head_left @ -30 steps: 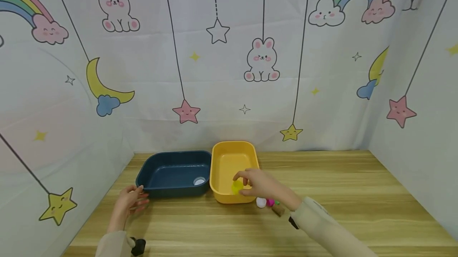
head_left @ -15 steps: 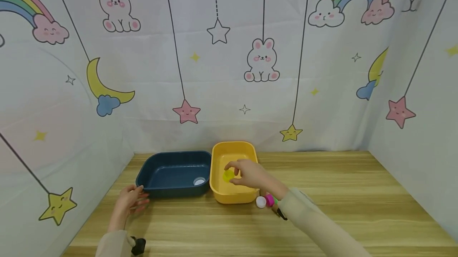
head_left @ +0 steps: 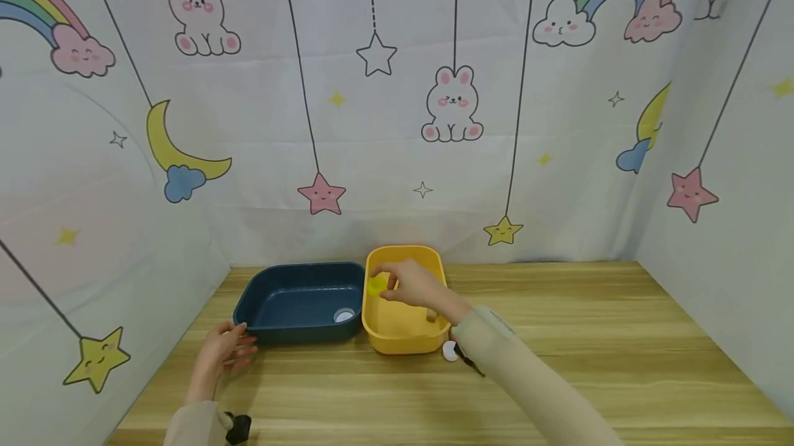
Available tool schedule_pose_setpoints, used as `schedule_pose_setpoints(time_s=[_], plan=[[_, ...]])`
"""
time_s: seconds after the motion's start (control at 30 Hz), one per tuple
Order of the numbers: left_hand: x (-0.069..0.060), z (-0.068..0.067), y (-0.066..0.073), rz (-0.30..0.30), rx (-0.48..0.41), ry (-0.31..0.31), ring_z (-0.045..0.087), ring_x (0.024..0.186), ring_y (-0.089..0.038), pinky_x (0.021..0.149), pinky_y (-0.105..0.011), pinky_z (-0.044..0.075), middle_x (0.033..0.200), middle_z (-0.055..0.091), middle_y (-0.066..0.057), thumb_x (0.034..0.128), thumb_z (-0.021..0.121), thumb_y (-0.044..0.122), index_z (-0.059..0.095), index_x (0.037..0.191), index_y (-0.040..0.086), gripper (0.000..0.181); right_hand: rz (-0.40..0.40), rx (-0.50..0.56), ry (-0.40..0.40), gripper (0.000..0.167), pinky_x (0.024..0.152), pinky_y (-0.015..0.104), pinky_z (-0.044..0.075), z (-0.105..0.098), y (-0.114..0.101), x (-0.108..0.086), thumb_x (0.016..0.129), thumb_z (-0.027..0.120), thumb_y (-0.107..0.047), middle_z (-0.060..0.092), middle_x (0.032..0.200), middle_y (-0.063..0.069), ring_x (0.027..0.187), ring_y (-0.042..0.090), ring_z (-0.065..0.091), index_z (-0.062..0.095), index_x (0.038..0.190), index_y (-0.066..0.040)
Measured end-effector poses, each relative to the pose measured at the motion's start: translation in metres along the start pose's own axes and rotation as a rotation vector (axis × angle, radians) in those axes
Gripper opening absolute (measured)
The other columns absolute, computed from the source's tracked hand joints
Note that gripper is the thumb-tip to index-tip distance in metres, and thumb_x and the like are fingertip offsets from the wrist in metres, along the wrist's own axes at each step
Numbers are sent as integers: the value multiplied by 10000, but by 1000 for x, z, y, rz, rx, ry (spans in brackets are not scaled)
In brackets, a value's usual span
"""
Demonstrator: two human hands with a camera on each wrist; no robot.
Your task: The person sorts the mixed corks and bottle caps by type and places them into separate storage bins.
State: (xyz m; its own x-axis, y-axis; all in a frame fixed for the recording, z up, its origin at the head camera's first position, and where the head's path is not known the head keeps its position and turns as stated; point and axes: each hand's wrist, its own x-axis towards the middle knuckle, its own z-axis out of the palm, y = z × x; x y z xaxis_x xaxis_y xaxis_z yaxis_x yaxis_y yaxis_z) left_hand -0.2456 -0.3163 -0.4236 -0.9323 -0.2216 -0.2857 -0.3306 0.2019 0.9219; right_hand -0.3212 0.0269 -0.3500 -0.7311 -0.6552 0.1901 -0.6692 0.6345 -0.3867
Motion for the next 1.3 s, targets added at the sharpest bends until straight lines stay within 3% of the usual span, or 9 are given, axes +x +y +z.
schedule_pose_setpoints(time_s=[0.57, 0.97, 1.3], plan=[[0, -2, -1, -1, -2, 0, 649, 637, -97, 604, -319, 537, 758, 642, 32, 959, 354, 228, 363, 831, 23, 242, 88, -20, -33, 345, 571, 169, 433, -3, -22, 39, 812, 646, -171, 596, 811, 4, 669, 124, 508, 571, 1147, -210], [1, -1, -2, -3, 1, -1, 656, 648, -107, 614, -330, 538, 763, 648, 25, 958, 351, 234, 349, 836, 28, 240, 72, -3, -19, 345, 460, 148, 346, 2, -34, 57, 816, 625, -124, 499, 643, -7, 492, 94, 414, 573, 1155, -163], [1, -1, -1, 0, 1, 0, 658, 645, -113, 606, -332, 538, 770, 654, 12, 958, 358, 228, 369, 851, 17, 237, 47, 42, -19, 321, 591, 153, 434, 11, -29, 58, 833, 624, -148, 602, 795, 30, 629, 100, 494, 577, 1148, -114]])
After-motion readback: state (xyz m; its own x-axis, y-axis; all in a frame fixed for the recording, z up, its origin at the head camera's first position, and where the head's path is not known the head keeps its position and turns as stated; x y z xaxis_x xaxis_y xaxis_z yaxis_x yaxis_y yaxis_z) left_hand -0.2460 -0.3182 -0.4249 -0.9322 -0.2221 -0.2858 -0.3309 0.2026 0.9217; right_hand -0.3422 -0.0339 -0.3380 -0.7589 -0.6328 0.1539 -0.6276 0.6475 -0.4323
